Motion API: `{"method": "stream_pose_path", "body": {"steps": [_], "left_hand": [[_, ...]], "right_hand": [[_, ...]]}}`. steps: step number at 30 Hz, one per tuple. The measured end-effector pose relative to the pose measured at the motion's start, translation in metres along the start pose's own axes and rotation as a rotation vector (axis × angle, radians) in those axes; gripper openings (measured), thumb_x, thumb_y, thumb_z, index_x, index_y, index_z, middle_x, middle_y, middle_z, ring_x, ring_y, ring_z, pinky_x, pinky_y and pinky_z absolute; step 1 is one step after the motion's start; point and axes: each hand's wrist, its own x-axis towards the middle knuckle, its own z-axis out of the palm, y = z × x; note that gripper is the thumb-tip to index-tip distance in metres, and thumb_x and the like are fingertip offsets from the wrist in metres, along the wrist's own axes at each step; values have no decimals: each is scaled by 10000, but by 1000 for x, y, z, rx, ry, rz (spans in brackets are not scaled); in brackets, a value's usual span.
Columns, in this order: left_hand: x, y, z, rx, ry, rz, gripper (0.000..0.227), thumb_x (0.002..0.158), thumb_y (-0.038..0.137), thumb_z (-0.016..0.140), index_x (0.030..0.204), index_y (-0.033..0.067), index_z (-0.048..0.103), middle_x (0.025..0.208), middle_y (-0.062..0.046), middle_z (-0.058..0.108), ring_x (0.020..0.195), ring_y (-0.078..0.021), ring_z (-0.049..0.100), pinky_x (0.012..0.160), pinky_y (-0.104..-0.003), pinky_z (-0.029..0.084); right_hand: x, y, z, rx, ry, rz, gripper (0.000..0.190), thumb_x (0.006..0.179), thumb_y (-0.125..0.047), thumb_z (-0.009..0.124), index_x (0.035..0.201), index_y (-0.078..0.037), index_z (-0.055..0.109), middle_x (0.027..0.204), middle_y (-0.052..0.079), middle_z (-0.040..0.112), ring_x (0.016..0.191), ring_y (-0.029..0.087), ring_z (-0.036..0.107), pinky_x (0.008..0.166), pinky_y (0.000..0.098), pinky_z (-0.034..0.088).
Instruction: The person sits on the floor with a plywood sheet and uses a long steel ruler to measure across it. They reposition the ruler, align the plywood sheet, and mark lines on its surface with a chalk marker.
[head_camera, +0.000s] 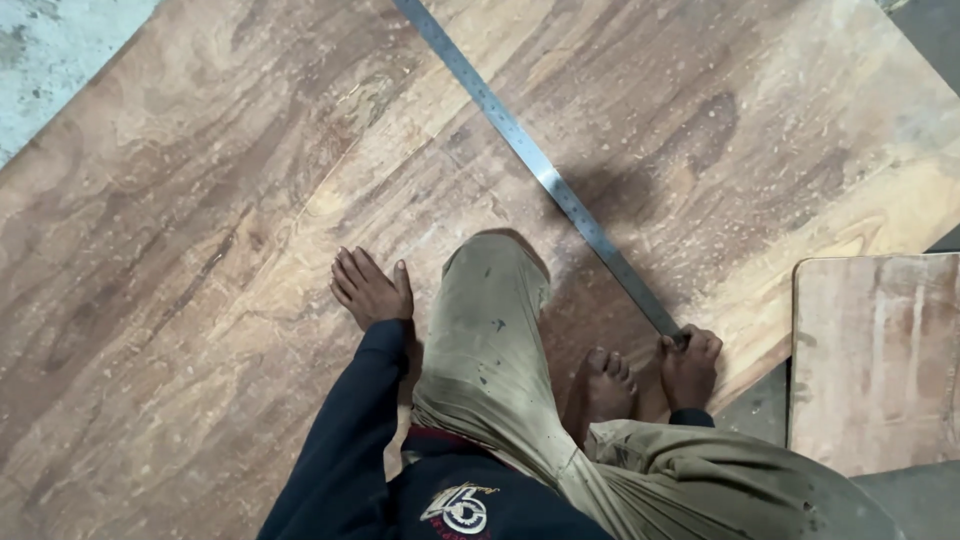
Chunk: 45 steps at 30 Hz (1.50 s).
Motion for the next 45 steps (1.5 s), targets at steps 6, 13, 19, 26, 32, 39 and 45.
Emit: {"method": "stream_pose_path", "body": {"steps": [6, 13, 19, 26, 32, 39, 45], "left_hand": [[2, 0, -2, 13, -31, -4, 825, 1017, 557, 503, 1562, -46, 362, 1660, -270, 275, 1531, -467, 224, 1233, -619, 144], [11, -4, 1, 31, -44, 9, 820, 1030, 559, 502, 1573, -38, 354, 1673, -267, 271, 1547, -459, 208, 1243, -614, 130], [-1, 0, 11, 109, -251, 6, 851, 1081, 622, 391, 1630, -21, 286, 1713, -248, 170, 1581, -442, 127, 1257, -629, 103], [-1, 4, 6, 142, -165, -53, 875, 1098, 695, 285, 1648, 15, 246, 1731, -212, 180, 1595, -435, 158, 1260, -627, 156], [5, -9, 18, 187, -97, 1, 883, 1093, 718, 280, 1635, 21, 280, 1712, -213, 217, 1573, -425, 218, 1227, -624, 209], [13, 7, 20, 199, -78, 78, 885, 1088, 724, 276, 1636, 29, 284, 1712, -203, 223, 1573, -418, 226, 1230, -615, 218], [11, 16, 23, 193, -65, 74, 887, 1084, 730, 273, 1636, 36, 288, 1712, -195, 228, 1573, -411, 233, 1232, -608, 225]], "right_hand": [[8, 11, 13, 20, 22, -58, 273, 978, -215, 737, 1131, -71, 563, 1246, 185, 520, 1141, 407, 564, 924, 501, 491], [40, 1, 30, -1, 38, -59, 317, 945, -224, 735, 1148, -33, 584, 1231, 230, 525, 1068, 439, 557, 837, 528, 484], [12, 20, 10, -110, 57, -138, 510, 961, -270, 803, 1283, 52, 573, 1267, 255, 547, 1166, 431, 527, 963, 506, 459], [5, 12, 11, 239, 124, 25, 471, 891, -107, 816, 1292, -48, 576, 1277, 201, 513, 1114, 390, 590, 944, 445, 526], [12, 14, 14, 209, 197, 31, 424, 944, -146, 803, 1299, -52, 590, 1218, 185, 534, 1040, 393, 608, 864, 459, 524], [10, 70, 13, 916, -10, 623, 291, 1101, -274, 734, 1123, -14, 604, 901, 79, 624, 753, 157, 577, 656, 310, 473], [-38, 86, 22, 1343, -99, 562, 330, 876, -20, 761, 1159, -75, 599, 972, 28, 705, 805, 114, 692, 689, 283, 582]]}}
